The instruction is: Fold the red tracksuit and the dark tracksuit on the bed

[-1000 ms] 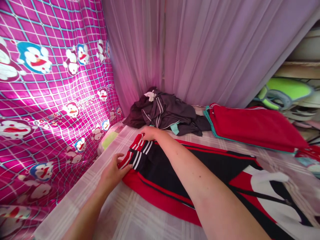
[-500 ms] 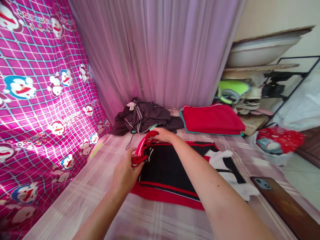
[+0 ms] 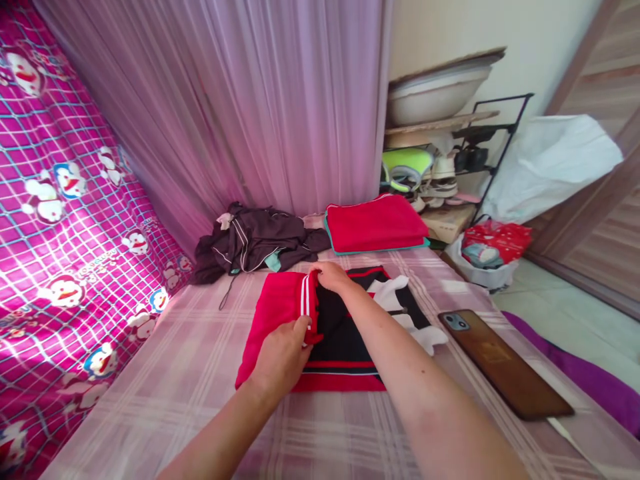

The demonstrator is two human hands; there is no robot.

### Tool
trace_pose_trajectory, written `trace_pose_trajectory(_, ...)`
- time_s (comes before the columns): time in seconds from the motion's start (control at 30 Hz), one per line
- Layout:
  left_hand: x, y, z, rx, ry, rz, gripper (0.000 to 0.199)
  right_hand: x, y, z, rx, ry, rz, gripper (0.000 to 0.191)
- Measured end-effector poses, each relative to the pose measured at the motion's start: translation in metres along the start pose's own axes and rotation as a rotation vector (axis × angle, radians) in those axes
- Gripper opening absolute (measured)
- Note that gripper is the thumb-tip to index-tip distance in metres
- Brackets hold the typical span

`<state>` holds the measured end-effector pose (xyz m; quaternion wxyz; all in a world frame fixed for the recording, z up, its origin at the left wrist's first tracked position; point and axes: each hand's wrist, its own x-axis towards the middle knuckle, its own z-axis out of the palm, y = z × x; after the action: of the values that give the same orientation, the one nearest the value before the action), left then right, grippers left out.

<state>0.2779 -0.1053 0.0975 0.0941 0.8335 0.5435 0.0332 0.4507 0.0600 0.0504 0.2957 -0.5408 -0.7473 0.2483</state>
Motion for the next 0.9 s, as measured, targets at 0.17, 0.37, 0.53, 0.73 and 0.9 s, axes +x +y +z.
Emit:
trace_pose_trajectory(0.17, 0.001, 0.003, 0.003, -0.070, -0.034, 0.033, 0.021, -0.013, 0.010, -0.001, -0.227, 0.020, 0.025, 0.036)
trace_pose_trajectory(0.37, -0.008, -0.002, 0.002, -0.230, -0.078, 0.183, 0.023, -0.020, -0.017, -0.007, -0.348, 0.141, 0.048, 0.044)
trace_pose_trajectory(0.53, -0.016, -0.016, -0.005, -0.337, -0.060, 0.301, 0.027, -0.035, -0.039, 0.015, -0.391, -0.080, -0.124, 0.050)
trace_pose_trajectory(0.73, -0.012, -0.086, -0.019, -0.378, 0.254, -0.088, 0.024, -0.048, -0.039, 0.026, -0.504, -0.247, 0.021, 0.057)
trace_pose_trajectory(0.9, -0.001, -0.143, -0.003, -0.646, 0.176, -0.367, 0.040, -0.062, -0.077, 0.015, -0.547, -0.071, -0.034, 0.049)
